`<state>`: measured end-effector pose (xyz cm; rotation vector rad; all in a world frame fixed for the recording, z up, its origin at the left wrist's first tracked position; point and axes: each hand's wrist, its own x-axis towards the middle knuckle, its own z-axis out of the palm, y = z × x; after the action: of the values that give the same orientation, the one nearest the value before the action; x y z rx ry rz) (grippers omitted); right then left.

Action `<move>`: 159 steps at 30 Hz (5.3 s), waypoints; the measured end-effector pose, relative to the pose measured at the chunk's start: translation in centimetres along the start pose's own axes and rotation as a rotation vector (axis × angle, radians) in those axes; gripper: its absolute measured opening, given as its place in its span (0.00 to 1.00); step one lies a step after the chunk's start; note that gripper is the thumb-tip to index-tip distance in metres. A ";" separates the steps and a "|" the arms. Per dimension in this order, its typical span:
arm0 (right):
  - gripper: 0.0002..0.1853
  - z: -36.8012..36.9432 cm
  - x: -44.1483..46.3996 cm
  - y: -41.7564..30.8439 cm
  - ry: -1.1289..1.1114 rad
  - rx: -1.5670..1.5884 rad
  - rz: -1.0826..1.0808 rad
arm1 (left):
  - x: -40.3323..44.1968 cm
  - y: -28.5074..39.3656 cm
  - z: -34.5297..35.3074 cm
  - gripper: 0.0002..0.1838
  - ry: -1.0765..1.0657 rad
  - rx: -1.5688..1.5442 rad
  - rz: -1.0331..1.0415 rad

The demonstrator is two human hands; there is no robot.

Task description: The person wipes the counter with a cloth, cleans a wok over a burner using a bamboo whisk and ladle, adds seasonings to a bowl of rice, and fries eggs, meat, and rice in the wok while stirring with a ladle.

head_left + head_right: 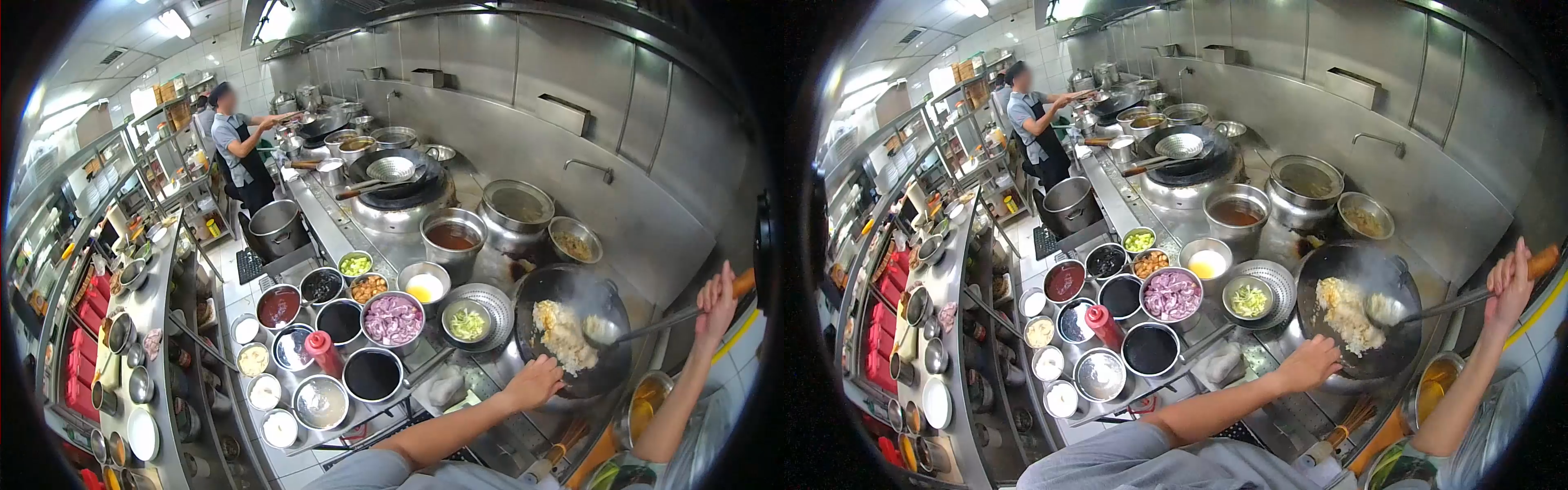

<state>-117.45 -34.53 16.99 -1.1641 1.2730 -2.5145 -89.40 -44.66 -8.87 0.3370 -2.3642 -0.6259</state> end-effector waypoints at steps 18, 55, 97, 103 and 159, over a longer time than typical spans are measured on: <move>0.18 1.3 1.7 9.2 0.165 0.016 0.345 | -2.1 0.7 -0.1 0.07 -0.113 -0.022 0.029; 0.20 0.7 -5.0 12.2 -0.066 0.114 0.180 | 0.8 -1.0 1.1 0.09 -0.068 0.018 0.037; 0.24 4.0 -2.5 1.1 0.049 -0.056 0.032 | -0.1 -1.1 -0.1 0.11 -0.046 0.049 -0.007; 0.18 0.0 -4.4 12.8 -0.031 0.049 0.131 | 0.9 -1.4 1.7 0.10 -0.070 0.045 0.003; 0.20 -2.0 1.9 7.7 -0.153 0.067 0.198 | 1.1 -3.9 -2.2 0.15 0.016 -0.094 -0.064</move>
<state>-121.97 -38.93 11.81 -1.1306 1.1927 -2.2623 -88.50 -49.18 -8.88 0.3759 -2.3075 -0.7586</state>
